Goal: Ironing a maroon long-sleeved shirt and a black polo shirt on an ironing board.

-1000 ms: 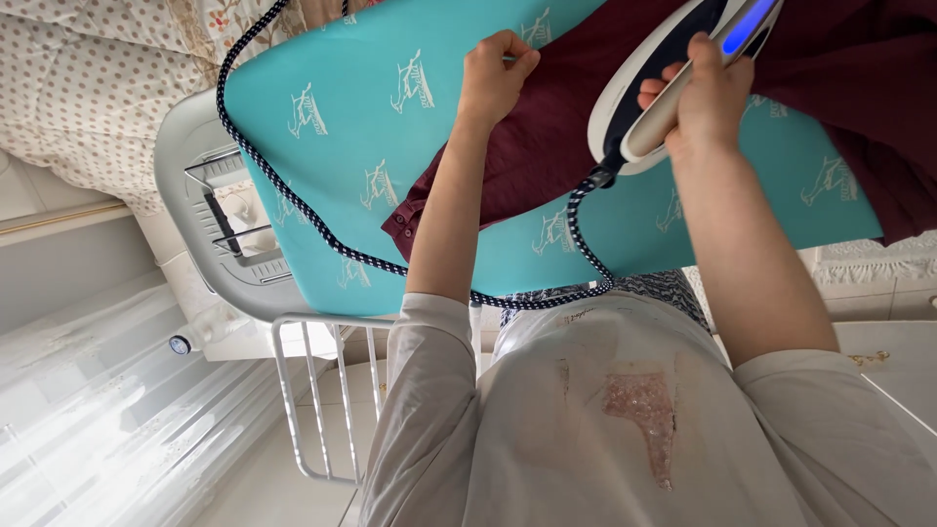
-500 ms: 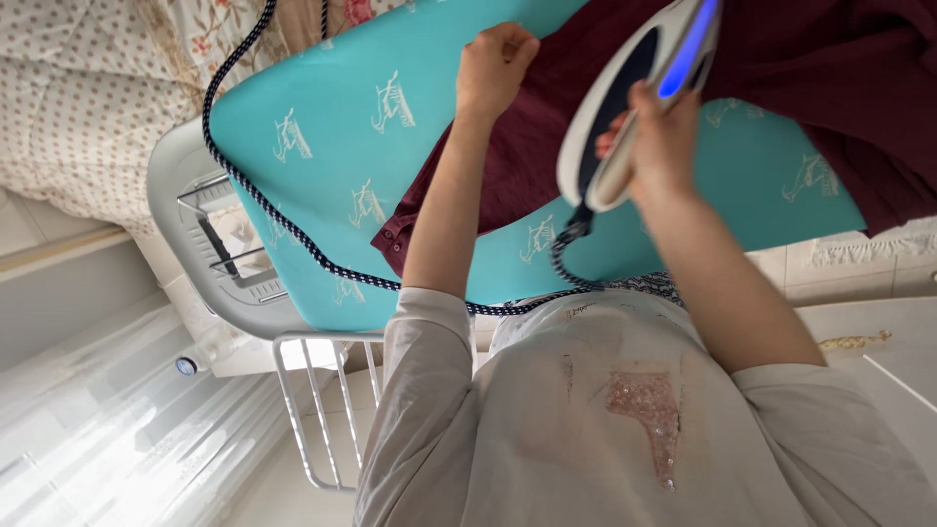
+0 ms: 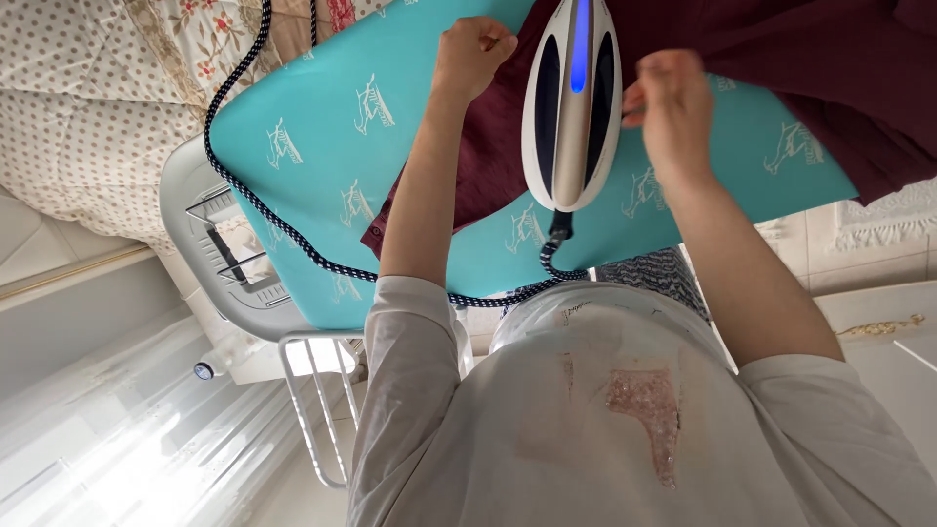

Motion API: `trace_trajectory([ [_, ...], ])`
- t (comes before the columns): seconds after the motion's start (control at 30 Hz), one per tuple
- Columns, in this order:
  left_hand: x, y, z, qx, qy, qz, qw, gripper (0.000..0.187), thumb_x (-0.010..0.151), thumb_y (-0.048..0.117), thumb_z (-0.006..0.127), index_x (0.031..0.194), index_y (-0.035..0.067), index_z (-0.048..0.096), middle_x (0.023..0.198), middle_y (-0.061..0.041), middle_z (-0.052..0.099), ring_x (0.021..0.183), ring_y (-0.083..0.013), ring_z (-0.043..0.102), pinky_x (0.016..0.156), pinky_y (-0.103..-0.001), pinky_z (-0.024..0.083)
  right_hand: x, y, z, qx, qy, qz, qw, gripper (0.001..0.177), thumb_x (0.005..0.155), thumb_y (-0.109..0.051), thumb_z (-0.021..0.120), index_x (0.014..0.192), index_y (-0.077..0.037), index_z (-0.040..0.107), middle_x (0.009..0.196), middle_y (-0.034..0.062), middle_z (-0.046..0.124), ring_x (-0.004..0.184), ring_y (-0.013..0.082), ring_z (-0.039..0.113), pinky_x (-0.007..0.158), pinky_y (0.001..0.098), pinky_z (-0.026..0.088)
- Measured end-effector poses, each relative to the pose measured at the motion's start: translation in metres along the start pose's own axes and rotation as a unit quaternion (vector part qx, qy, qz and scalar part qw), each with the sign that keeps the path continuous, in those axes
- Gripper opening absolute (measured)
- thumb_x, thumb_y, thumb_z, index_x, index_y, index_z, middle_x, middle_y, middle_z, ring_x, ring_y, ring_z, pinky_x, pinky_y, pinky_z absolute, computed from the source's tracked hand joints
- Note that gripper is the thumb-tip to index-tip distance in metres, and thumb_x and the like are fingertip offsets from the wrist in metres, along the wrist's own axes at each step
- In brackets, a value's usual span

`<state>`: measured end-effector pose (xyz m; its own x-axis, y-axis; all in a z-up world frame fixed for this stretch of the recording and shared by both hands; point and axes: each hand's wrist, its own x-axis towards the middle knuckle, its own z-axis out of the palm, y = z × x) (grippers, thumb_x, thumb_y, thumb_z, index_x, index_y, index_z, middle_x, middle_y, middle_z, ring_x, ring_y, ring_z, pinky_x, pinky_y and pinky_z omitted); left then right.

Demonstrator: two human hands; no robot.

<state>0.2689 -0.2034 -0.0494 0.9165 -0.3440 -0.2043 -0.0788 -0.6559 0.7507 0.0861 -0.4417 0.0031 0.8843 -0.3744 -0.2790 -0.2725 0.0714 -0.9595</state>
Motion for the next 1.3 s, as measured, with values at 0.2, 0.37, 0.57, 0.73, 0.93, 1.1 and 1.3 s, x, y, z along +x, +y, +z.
trace_trajectory([
  [0.2,0.0,0.005,0.0,-0.029,0.069,-0.007,0.997,0.013,0.088,0.021,0.078,0.09,0.008,0.078,0.08,-0.005,0.08,0.072,-0.0149,0.075,0.067,-0.032,0.062,-0.005,-0.053,0.055,-0.022,-0.098,0.159,0.982,0.029,0.097,-0.023,0.072,0.113,-0.002,0.059,0.081,0.0067,0.067,0.061,0.0139,0.068,0.051,0.0292,0.06],
  [0.37,0.001,0.001,0.011,0.016,0.112,-0.003,0.994,0.019,0.092,0.027,0.074,0.09,0.008,0.075,0.079,-0.007,0.078,0.07,-0.0194,0.076,0.065,-0.034,0.062,0.002,-0.033,0.033,0.036,-0.012,0.162,0.986,0.023,0.096,-0.013,0.067,0.112,-0.002,0.054,0.076,0.0084,0.063,0.054,0.0175,0.065,0.046,0.0328,0.057],
  [0.57,0.017,0.052,0.022,0.055,0.117,-0.005,0.992,0.035,0.086,0.046,0.077,0.085,0.011,0.075,0.069,-0.007,0.076,0.065,-0.0251,0.075,0.06,-0.039,0.06,0.035,-0.04,0.006,0.029,0.03,0.145,0.989,0.025,0.101,-0.016,0.067,0.115,-0.003,0.051,0.078,0.009,0.064,0.054,0.0196,0.067,0.047,0.0349,0.059],
  [0.73,0.062,0.056,0.071,0.056,0.117,0.031,0.991,0.034,0.077,0.045,0.081,0.085,0.013,0.074,0.071,-0.006,0.076,0.067,-0.0261,0.075,0.061,-0.041,0.059,0.05,-0.054,0.004,0.005,0.02,0.153,0.988,0.028,0.101,-0.019,0.068,0.116,-0.003,0.05,0.078,0.0095,0.063,0.054,0.0203,0.066,0.047,0.0355,0.058],
  [0.93,0.096,0.043,0.087,-0.019,0.088,0.057,0.994,0.02,0.08,0.024,0.079,0.089,0.009,0.071,0.08,-0.006,0.077,0.073,-0.021,0.077,0.063,-0.037,0.061,0.054,-0.055,0.003,-0.009,0.009,0.136,0.991,0.03,0.101,-0.019,0.067,0.114,-0.001,0.047,0.077,0.0104,0.06,0.054,0.0197,0.065,0.047,0.0356,0.059],
  [1.1,0.101,0.05,0.071,-0.033,0.006,-0.047,0.998,0.025,0.079,0.021,0.085,0.092,0.01,0.067,0.074,-0.007,0.074,0.069,-0.0187,0.076,0.063,-0.034,0.061,0.056,-0.05,0.002,-0.011,0.006,0.121,0.993,0.031,0.101,-0.019,0.067,0.116,0.001,0.048,0.077,0.0103,0.06,0.056,0.0176,0.064,0.047,0.0353,0.06],
  [1.3,0.086,0.045,0.069,-0.015,0.091,0.039,0.995,0.023,0.083,0.019,0.082,0.088,0.009,0.063,0.076,-0.006,0.073,0.069,-0.0196,0.075,0.062,-0.035,0.06,0.069,-0.064,0.002,-0.047,-0.016,0.111,0.993,0.029,0.103,-0.019,0.065,0.117,0.002,0.05,0.079,0.0116,0.059,0.06,0.0179,0.065,0.048,0.0357,0.061],
])
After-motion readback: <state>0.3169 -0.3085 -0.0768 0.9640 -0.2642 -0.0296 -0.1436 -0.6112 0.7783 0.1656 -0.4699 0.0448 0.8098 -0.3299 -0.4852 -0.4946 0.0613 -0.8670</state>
